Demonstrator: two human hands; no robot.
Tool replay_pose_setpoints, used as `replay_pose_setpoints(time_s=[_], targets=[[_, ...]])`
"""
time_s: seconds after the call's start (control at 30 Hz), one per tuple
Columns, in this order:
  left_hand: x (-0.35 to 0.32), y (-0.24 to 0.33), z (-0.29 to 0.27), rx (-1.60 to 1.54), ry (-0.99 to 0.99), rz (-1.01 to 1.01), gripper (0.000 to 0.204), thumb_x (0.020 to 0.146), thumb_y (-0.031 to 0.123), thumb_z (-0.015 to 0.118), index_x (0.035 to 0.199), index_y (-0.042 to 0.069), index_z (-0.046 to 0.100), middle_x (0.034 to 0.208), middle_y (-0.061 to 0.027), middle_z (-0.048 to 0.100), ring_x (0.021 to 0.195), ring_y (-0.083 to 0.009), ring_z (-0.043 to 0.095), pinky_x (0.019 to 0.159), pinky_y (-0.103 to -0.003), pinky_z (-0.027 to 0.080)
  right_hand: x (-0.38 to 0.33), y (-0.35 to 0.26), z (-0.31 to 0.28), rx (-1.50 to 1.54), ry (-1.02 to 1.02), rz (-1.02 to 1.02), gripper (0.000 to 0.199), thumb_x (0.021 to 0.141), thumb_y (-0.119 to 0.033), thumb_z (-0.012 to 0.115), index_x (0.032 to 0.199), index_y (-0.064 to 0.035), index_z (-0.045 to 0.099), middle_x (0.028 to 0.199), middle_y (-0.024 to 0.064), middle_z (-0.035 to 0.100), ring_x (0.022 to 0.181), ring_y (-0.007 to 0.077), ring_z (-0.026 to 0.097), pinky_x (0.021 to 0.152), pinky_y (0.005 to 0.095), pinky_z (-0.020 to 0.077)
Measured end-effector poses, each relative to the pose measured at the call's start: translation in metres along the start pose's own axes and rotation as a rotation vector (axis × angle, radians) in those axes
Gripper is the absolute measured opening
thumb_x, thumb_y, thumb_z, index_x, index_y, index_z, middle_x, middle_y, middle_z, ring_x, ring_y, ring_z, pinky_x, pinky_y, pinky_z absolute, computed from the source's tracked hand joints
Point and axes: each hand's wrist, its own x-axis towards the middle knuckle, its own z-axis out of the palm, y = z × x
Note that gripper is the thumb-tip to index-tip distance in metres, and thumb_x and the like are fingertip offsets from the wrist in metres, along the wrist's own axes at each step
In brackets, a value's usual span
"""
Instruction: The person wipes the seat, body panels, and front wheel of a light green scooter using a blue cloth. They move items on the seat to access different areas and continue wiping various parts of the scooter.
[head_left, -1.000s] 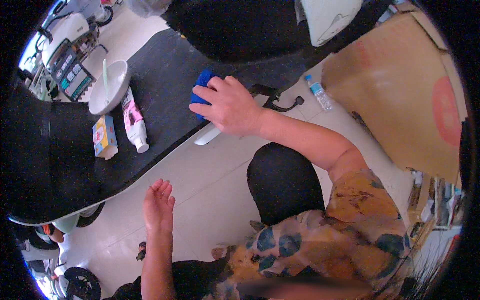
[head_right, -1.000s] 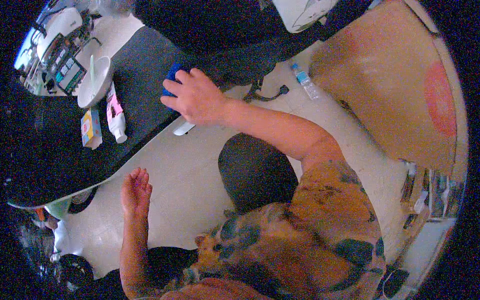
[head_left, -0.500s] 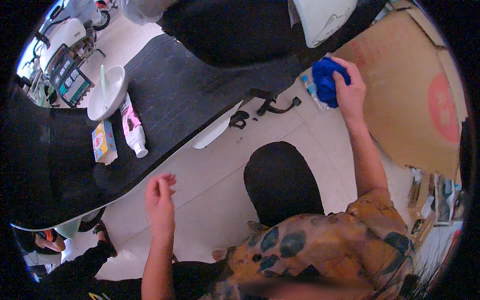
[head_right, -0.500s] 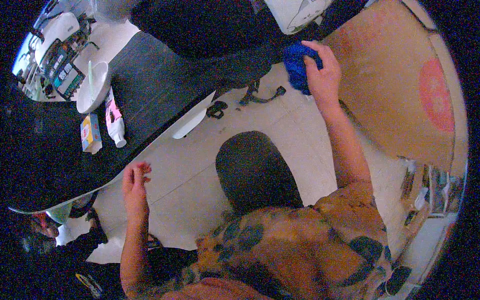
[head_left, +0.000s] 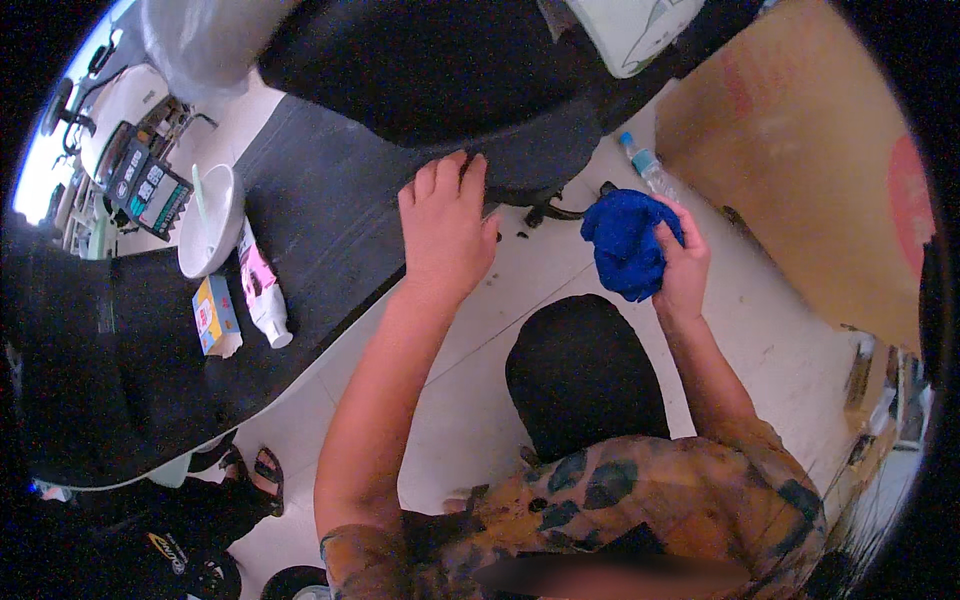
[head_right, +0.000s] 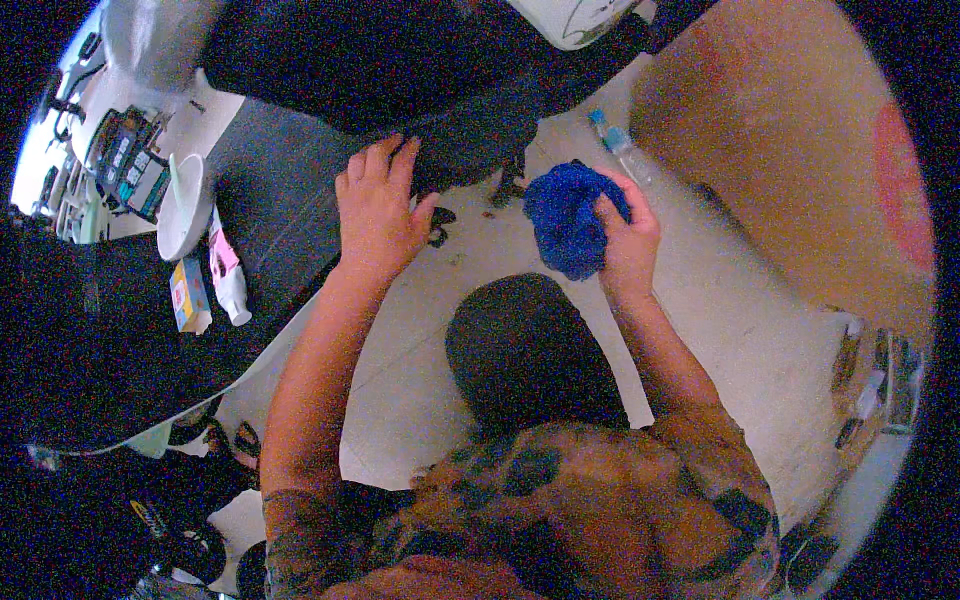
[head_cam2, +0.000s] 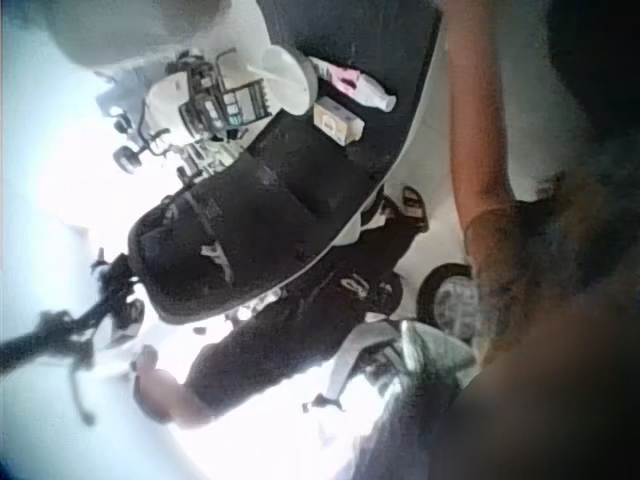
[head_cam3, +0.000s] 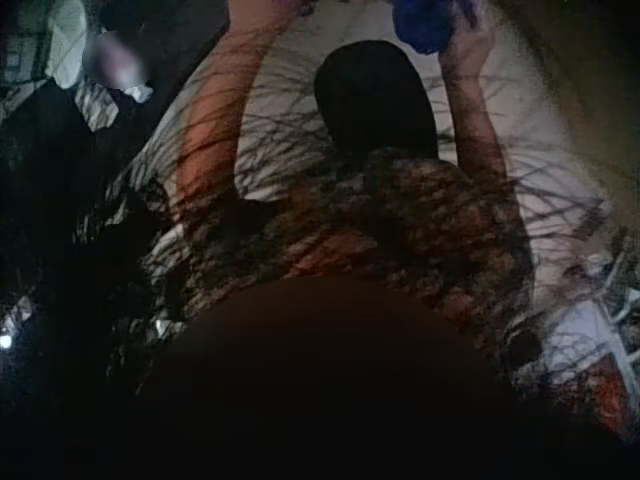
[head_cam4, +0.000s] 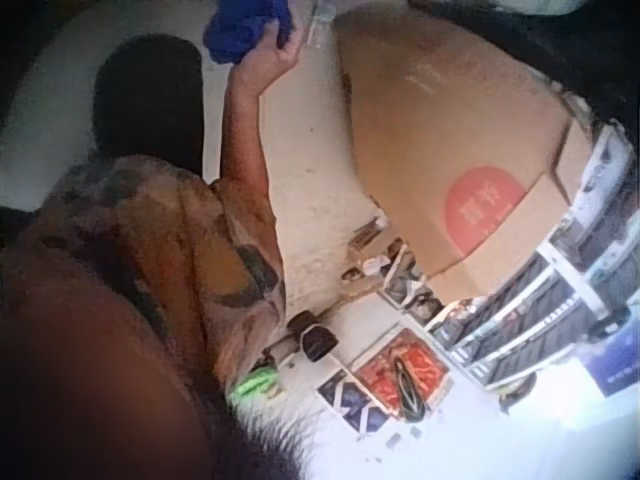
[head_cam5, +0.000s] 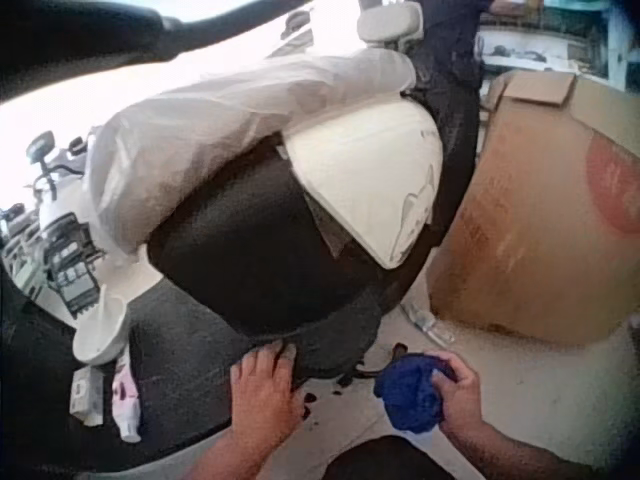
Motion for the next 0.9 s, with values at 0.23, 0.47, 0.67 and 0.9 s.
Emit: replay_pose_setpoints(time_s=[0.23, 0.47, 0.67, 0.9], targets=[[0.020, 0.012, 0.018, -0.003, -0.008, 0.027, 0.067, 0.067, 0.023, 0.081, 0.127, 0.008, 0.055, 0.129, -0.0115, 0.051, 0.115, -0.0335, 0.048, 0.095, -0.047, 0.039, 0.005, 0.006, -0.004, 0.211, -0.049, 0.140, 0.031, 0.091, 0.001, 0.054, 0.120, -0.0052, 0.063, 0.111, 0.0058, 0.065, 0.101, 0.0149, 0.059, 0.093, 0.0292, 0.0465], [0.037, 0.009, 0.005, -0.116, -0.074, 0.031, 0.059, 0.063, 0.015, 0.084, 0.117, 0.008, 0.061, 0.121, -0.0097, 0.051, 0.111, -0.0318, 0.049, 0.093, -0.043, 0.040, 0.019, 0.010, -0.009, 0.260, -0.055, 0.168, 0.033, 0.091, 0.001, 0.053, 0.122, -0.0053, 0.062, 0.111, 0.0064, 0.065, 0.100, 0.0148, 0.060, 0.093, 0.0290, 0.0475], [0.046, 0.002, -0.001, -0.174, -0.085, 0.087, 0.053, 0.061, 0.013, 0.084, 0.109, 0.009, 0.063, 0.114, -0.0117, 0.055, 0.106, -0.0335, 0.053, 0.090, -0.043, 0.044, 0.022, 0.013, -0.011, 0.293, -0.071, 0.188, 0.032, 0.091, 0.000, 0.054, 0.122, -0.0056, 0.063, 0.110, 0.0067, 0.066, 0.098, 0.0143, 0.061, 0.091, 0.0286, 0.0481], [0.052, -0.005, -0.001, -0.205, -0.097, 0.105, 0.046, 0.066, 0.009, 0.080, 0.108, 0.008, 0.064, 0.111, -0.0135, 0.056, 0.105, -0.0346, 0.054, 0.091, -0.043, 0.045, 0.023, 0.020, -0.010, 0.290, -0.078, 0.195, 0.032, 0.091, -0.001, 0.055, 0.122, -0.0057, 0.063, 0.111, 0.0065, 0.066, 0.100, 0.0145, 0.061, 0.091, 0.0291, 0.0486]])
